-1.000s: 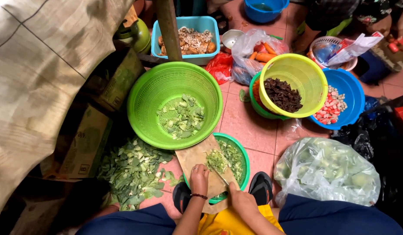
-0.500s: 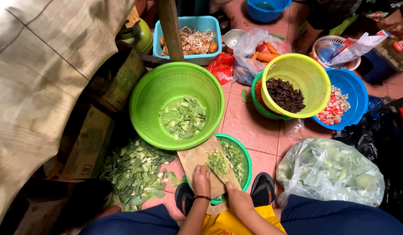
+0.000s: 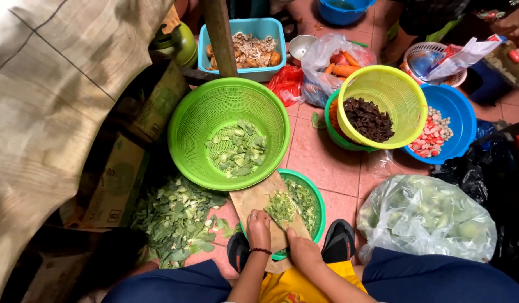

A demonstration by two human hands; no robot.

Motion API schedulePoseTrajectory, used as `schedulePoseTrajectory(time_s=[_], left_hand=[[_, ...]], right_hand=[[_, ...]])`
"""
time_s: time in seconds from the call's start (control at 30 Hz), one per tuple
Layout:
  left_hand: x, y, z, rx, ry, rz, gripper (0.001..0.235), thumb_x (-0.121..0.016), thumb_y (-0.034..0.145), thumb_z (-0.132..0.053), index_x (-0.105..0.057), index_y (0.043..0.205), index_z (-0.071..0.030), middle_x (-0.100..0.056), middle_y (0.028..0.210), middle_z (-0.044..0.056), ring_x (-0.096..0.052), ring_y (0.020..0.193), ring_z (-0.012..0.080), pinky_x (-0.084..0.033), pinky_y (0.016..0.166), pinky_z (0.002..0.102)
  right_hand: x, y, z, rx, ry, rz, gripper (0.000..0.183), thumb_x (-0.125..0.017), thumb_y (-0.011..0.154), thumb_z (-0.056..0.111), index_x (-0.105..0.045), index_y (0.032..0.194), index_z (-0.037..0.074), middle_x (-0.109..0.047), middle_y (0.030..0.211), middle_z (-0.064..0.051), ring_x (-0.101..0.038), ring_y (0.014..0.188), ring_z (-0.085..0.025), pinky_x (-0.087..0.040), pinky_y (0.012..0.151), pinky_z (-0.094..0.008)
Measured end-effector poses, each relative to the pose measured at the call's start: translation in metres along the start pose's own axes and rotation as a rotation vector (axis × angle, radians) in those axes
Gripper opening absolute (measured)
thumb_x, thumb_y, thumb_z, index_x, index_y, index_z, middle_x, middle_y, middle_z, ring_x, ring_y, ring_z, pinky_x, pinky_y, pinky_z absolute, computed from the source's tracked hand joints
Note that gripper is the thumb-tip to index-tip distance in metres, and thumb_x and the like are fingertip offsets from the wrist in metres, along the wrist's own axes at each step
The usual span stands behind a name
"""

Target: The recorder is chopping green vegetables using a knife and a wooden cutting board on a low workspace.

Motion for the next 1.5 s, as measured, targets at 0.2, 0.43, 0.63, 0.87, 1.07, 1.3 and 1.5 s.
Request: schedulePoseTrajectory(time_s=[0.2,0.43,0.63,0.87,1.07,1.3,1.5], left_hand=[[-0.005,-0.001,0.005,0.009,0.003,-0.005,0.016,-0.073,0.077,-0.004,-0.065,0.089,-0.008,-0.059,0.095,0.005,-0.059,0.086,0.0273,-0.051,0.08,0.037],[-0.009,-0.006,0.0,0.036,0.216,0.065,0.014,-0.059,0.087,-0.006,-0.067,0.097,-0.009,-0.059,0.104,0.007,-0.059,0.094,0.0274,-0.053,0.082,0.038],[0.005,0.006,0.003,0.059,0.016,-0.008,0.013,-0.065,0.076,0.004,-0.061,0.081,-0.007,-0.056,0.089,0.008,-0.055,0.081,0.0286,-0.05,0.078,0.038],[0.007,0.024,0.111,0.492,0.15,-0.04,0.038,-0.08,0.079,-0.009,-0.063,0.112,-0.016,-0.062,0.107,0.011,-0.059,0.106,0.0313,-0.058,0.083,0.044],[-0.014,0.035,0.174,0.495,-0.268,0.024,0.038,-0.078,0.076,-0.006,-0.07,0.113,-0.008,-0.078,0.093,0.006,-0.074,0.078,0.0174,-0.059,0.075,0.029],[0.011,0.003,0.19,0.755,-0.721,0.131,0.026,-0.071,0.083,0.01,-0.054,0.101,0.002,-0.071,0.082,0.023,-0.067,0.062,0.0282,-0.053,0.051,0.032],[0.085,0.007,0.108,0.698,-0.599,0.113,0.032,-0.075,0.081,0.007,-0.051,0.098,-0.005,-0.059,0.069,0.01,-0.06,0.057,0.0225,-0.053,0.053,0.032]], right_hand=[[-0.032,-0.016,-0.043,-0.05,-0.096,0.048,0.022,-0.04,0.098,0.023,-0.038,0.118,0.016,-0.074,0.09,-0.016,-0.072,0.083,-0.043,-0.055,0.071,-0.055],[-0.008,0.009,0.003,-0.072,0.003,0.112,0.022,-0.034,0.101,0.022,-0.038,0.121,0.013,-0.073,0.101,-0.018,-0.07,0.096,-0.042,-0.052,0.085,-0.054],[-0.035,-0.02,-0.034,-0.071,-0.059,0.081,0.033,-0.035,0.101,0.024,-0.034,0.133,0.018,-0.073,0.097,-0.017,-0.072,0.089,-0.043,-0.055,0.075,-0.056],[-0.01,-0.018,-0.022,-0.032,-0.01,0.062,0.02,-0.03,0.102,0.026,-0.036,0.119,0.016,-0.073,0.094,-0.017,-0.069,0.086,-0.045,-0.053,0.074,-0.056],[-0.026,0.01,0.026,0.117,0.164,-0.12,0.039,-0.066,0.087,0.017,-0.04,0.117,0.014,-0.051,0.114,-0.02,-0.065,0.082,-0.049,-0.054,0.075,-0.057],[0.001,0.01,0.014,0.042,0.194,-0.132,0.026,-0.054,0.093,0.018,-0.048,0.117,0.009,-0.059,0.109,-0.02,-0.068,0.08,-0.043,-0.056,0.077,-0.053],[0.048,-0.026,0.046,0.212,0.266,-0.168,0.02,-0.051,0.097,0.024,-0.052,0.115,0.013,-0.06,0.105,-0.018,-0.066,0.08,-0.044,-0.054,0.073,-0.054]])
Point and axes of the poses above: each hand's wrist, its own y-axis towards the middle knuckle, its own x-axis out of the back of the hand, z = x × y, the point moved 8 cm from there along y, towards the middle knuckle
